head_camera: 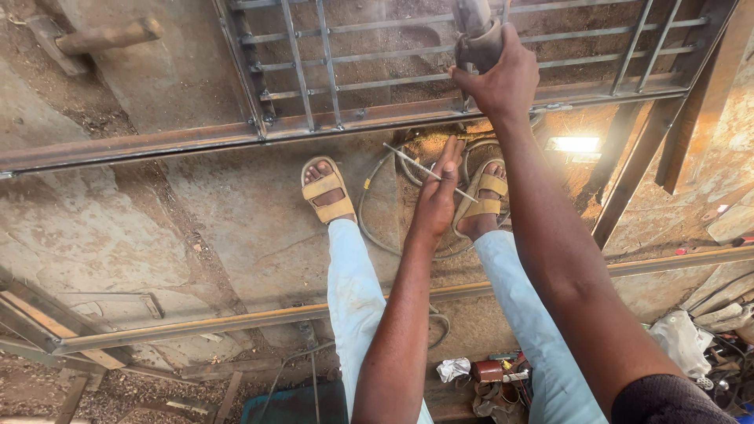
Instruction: The person sits on the floor of a metal workshop and arc-welds the joints of a steel grille frame using an electrode holder, striking arcs that produce sparks and smoke. They reposition the welding rod, adjust the frame, and weld successive joints along the grille.
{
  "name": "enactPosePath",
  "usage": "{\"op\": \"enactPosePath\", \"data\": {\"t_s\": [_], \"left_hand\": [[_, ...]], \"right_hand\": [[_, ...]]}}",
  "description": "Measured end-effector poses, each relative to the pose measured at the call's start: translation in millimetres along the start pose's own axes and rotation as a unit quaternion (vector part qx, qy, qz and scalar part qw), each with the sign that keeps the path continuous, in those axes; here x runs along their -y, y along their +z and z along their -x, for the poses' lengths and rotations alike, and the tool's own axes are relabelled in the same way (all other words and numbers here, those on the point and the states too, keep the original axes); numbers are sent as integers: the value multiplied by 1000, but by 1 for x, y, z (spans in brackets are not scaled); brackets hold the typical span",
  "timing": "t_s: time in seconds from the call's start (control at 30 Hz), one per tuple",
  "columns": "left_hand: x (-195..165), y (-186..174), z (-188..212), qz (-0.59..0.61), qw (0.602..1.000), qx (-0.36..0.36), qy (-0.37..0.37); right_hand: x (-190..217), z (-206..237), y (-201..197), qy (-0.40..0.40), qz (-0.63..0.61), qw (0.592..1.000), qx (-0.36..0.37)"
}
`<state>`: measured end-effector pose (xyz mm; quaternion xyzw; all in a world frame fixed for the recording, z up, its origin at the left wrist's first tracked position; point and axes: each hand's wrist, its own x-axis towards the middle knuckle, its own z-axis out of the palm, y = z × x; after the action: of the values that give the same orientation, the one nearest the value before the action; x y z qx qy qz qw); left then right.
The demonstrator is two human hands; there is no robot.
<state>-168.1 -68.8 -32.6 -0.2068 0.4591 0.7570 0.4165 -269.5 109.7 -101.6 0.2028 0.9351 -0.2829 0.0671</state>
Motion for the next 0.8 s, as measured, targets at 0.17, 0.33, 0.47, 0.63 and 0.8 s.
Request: {"op": "enactPosePath", "data": {"t_s": [0.17, 0.33, 0.47, 0.63, 0.8], "left_hand": [[-5, -1, 2, 3, 1000, 2, 2], [-10, -2, 2, -29, 1000, 2, -10], [-11, -3, 2, -36, 999, -2, -18], [-10, -4, 1, -24, 1000, 4, -3], [-6, -6, 0, -14, 1000, 0, -6]], "right_hand": [[1, -1, 2, 26, 6, 1000, 9], [-2, -2, 4, -10, -3, 1000, -1], [-4, -1, 6, 7, 3, 1000, 6], [-2, -1, 7, -12, -2, 1000, -12], [0, -2, 6, 17, -4, 1000, 6]]}}
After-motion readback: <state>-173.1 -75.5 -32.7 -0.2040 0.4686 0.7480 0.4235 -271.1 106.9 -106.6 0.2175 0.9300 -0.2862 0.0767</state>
